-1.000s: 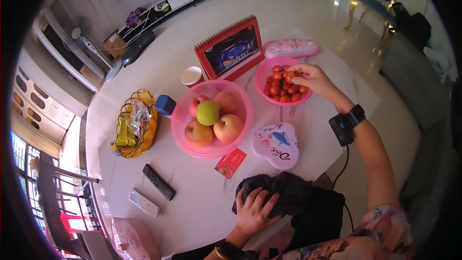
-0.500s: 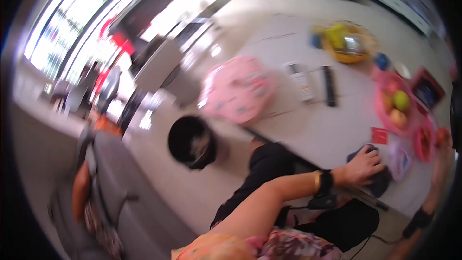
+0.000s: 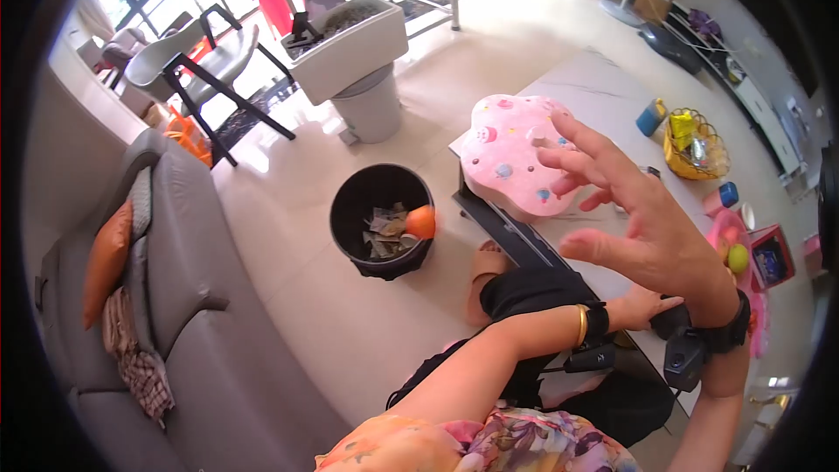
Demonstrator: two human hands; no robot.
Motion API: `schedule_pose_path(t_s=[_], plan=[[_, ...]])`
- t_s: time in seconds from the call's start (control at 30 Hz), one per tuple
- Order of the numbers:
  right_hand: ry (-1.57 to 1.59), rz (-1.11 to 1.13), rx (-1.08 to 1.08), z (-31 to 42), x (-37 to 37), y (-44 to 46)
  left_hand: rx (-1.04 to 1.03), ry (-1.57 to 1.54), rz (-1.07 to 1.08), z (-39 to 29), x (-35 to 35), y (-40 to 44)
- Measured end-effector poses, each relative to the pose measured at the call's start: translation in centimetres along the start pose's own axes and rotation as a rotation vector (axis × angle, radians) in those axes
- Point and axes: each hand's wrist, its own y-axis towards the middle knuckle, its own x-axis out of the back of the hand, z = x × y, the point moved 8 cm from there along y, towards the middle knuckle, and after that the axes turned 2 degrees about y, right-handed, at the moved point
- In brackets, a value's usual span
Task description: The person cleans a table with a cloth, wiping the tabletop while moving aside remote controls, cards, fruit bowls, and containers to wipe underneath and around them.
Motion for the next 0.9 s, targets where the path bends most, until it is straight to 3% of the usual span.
schedule_pose_path(t_s=[0.07, 0.17, 0.27, 0.3, 0.33, 0.37, 0.43, 0.47, 0.6, 0.73, 0.8, 0.9], plan=[[-0.18, -0.005, -0.017, -0.1, 1.2, -1.8, 0.01, -0.149, -0.054, -0.1, 0.0, 0.0], [-0.334, -0.169, -0.272, -3.6, 6.0, -9.2, 0.156, -0.157, 0.258, 0.4, 0.0, 0.3], [-0.347, -0.38, -0.529, -6.9, 11.5, -20.5, 0.041, -0.179, 0.0, 0.3, 0.8, -0.2], [-0.369, -0.534, -0.651, -6.9, 13.1, -25.3, 0.084, -0.212, 0.106, -0.4, 2.8, -0.1], [-0.34, -0.628, -0.647, -6.9, 14.2, -29.2, 0.134, -0.15, 0.23, -0.7, 3.0, 0.1], [-0.315, -0.73, -0.638, -6.9, 15.5, -33.6, 0.088, 0.02, 0.14, -1.2, 2.6, 0.1], [-0.276, -0.976, -0.64, -6.5, 17.6, -41.3, 0.1, 0.136, 0.423, -1.9, 1.6, 1.9], [-0.29, -1.069, -0.666, -7.1, 18.7, -45.6, 0.068, 0.208, 0.456, -2.5, 1.5, 3.1], [-0.284, -1.326, -0.742, -9.9, 21.8, -55.5, -0.083, 0.215, 0.4, -4.3, 0.3, 5.9], [-0.37, -1.403, -0.805, -18.4, 24.9, -62.4, -0.081, 0.178, 0.461, -4.5, -2.1, 5.9], [-0.616, -1.245, -0.918, -21.8, 25.7, -62.6, -0.105, 0.221, 0.482, -5.0, -2.5, 6.2], [-0.658, -1.149, -0.911, -27.4, 26.9, -61.5, -0.106, 0.183, 0.519, -4.9, -2.6, 6.6]])
